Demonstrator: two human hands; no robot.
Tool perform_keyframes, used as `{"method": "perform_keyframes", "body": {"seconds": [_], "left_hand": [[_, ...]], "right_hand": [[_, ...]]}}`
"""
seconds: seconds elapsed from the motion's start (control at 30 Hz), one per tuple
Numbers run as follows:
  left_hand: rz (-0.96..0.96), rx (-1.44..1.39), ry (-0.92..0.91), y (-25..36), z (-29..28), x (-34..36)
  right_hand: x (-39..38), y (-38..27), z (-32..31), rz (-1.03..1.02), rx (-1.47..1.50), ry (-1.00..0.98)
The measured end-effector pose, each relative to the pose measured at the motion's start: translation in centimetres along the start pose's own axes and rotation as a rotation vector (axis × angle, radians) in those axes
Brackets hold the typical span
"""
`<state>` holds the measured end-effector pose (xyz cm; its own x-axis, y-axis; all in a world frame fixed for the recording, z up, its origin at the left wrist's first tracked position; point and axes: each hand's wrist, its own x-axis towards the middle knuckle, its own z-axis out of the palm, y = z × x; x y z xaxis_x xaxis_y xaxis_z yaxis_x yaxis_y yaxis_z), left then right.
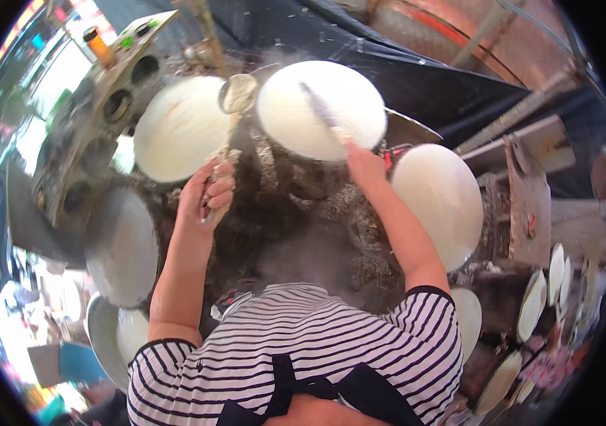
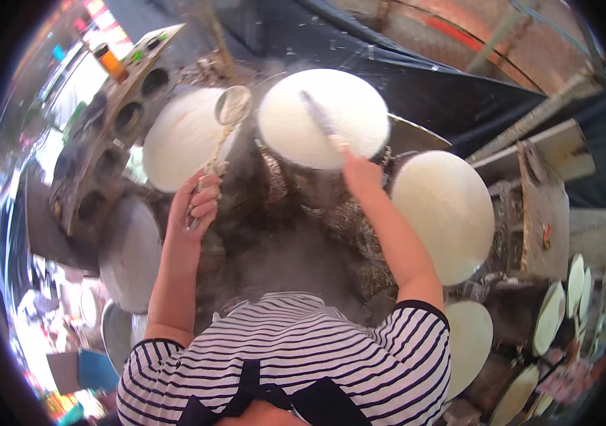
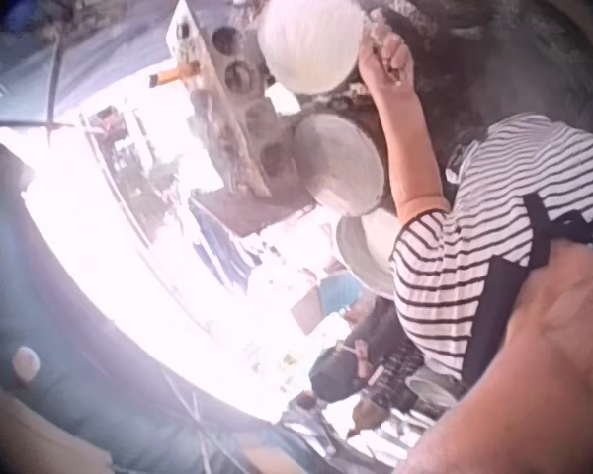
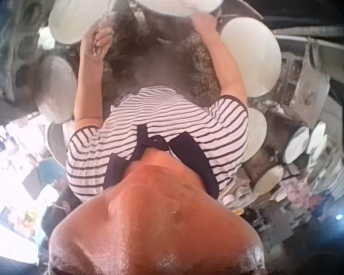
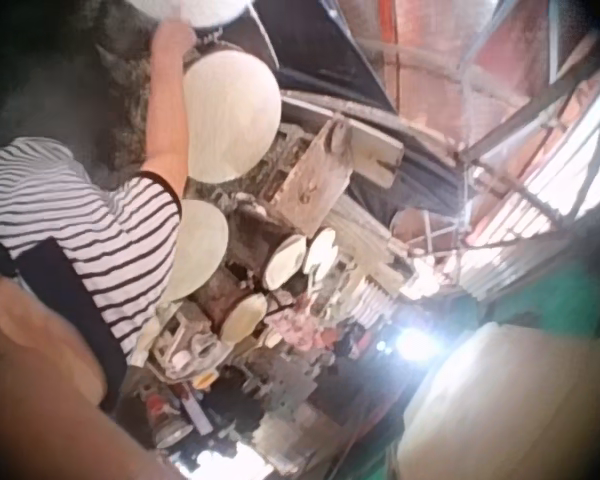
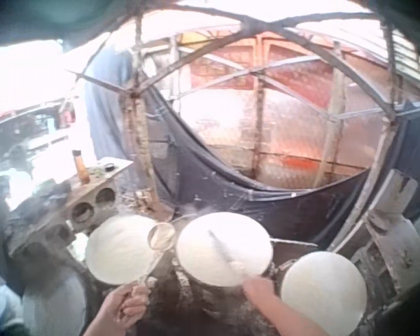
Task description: The person ladles batter onto multiple hot cylindrical molds, spreads it evenly with a wooden stick, and removes the cooked crepes to a tray. The process repeats across several molds in a continuous cycle.
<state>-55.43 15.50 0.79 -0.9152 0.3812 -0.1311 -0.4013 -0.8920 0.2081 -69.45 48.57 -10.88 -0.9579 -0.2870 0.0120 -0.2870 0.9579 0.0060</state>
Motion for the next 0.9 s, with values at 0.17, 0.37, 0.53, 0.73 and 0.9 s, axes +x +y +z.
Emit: {"method": "perform_keyframes", "body": {"seconds": [0.17,0.37,0.53,0.73,0.9], "left_hand": [[0.211,0.114,0.415,-1.1,2.1,-4.3],[0.453,0.283,0.479,-1.4,0.0,-12.4],[0.639,0.374,0.743,-2.1,-2.2,-21.0],[1.113,0.245,0.831,-1.8,-4.1,-30.9],[1.421,0.025,0.87,-1.6,-4.6,-35.9]], "right_hand": [[0.7,3.3,-1.5,0.249,0.201,0.171],[-5.9,-18.3,-9.9,-0.245,1.025,0.099],[-14.9,-32.7,-11.0,-0.765,1.099,-0.285],[-11.1,-41.0,-11.5,-0.942,1.158,-0.498],[5.2,-50.3,-5.1,-0.544,0.791,0.062]]}}
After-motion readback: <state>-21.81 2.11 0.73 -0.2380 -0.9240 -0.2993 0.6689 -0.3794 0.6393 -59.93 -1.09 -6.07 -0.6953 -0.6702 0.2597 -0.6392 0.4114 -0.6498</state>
